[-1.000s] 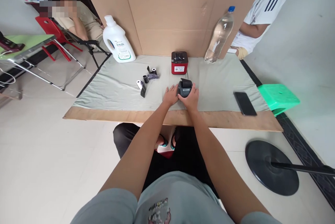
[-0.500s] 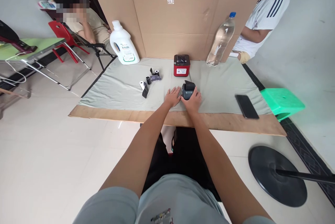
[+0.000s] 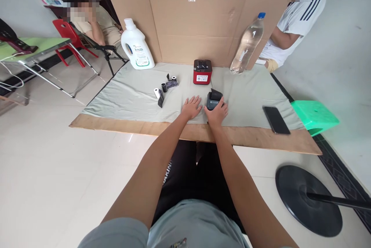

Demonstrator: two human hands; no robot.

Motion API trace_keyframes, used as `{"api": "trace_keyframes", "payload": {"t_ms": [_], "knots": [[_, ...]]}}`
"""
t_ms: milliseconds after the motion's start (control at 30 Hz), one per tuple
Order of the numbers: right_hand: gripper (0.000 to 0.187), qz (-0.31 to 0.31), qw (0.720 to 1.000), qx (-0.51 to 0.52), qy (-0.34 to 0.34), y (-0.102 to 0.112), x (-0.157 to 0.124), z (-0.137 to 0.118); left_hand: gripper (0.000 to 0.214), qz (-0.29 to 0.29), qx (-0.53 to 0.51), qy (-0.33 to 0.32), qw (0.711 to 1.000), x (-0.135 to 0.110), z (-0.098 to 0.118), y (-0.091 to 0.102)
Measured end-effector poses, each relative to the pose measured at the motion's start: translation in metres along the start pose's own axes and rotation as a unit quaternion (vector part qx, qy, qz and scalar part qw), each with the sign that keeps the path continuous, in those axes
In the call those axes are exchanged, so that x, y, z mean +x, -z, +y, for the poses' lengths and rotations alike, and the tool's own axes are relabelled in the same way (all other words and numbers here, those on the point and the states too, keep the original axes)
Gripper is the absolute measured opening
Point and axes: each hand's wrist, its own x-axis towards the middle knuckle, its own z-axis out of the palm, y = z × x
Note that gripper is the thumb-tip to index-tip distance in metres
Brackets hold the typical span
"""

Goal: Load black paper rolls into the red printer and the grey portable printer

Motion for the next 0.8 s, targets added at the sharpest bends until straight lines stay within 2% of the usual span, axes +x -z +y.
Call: {"api": "trace_keyframes", "payload": {"t_ms": [233, 367, 567, 667, 800], "knots": [[0.104, 0.009, 0.999, 0.04, -0.02, 0.005, 0.003, 0.002, 0.066, 0.002, -0.007, 0.008, 1.0, -0.001, 0.0, -0.001], [0.106, 0.03, 0.998, 0.051, 0.018, 0.006, 0.025, -0.004, 0.067, 0.0, -0.008, 0.007, 1.0, 0.0, -0.001, -0.002], [0.105, -0.02, 0.998, 0.019, 0.054, -0.017, 0.059, -0.023, 0.066, 0.004, -0.011, 0.005, 1.0, -0.004, 0.001, -0.004], [0.103, -0.016, 0.998, 0.003, 0.063, -0.031, 0.06, -0.022, 0.063, 0.03, 0.004, -0.004, 1.0, -0.002, 0.0, 0.005], [0.106, -0.019, 0.998, -0.016, 0.056, -0.039, 0.059, -0.014, 0.057, 0.038, 0.022, -0.004, 0.999, 0.021, -0.008, 0.03]]}}
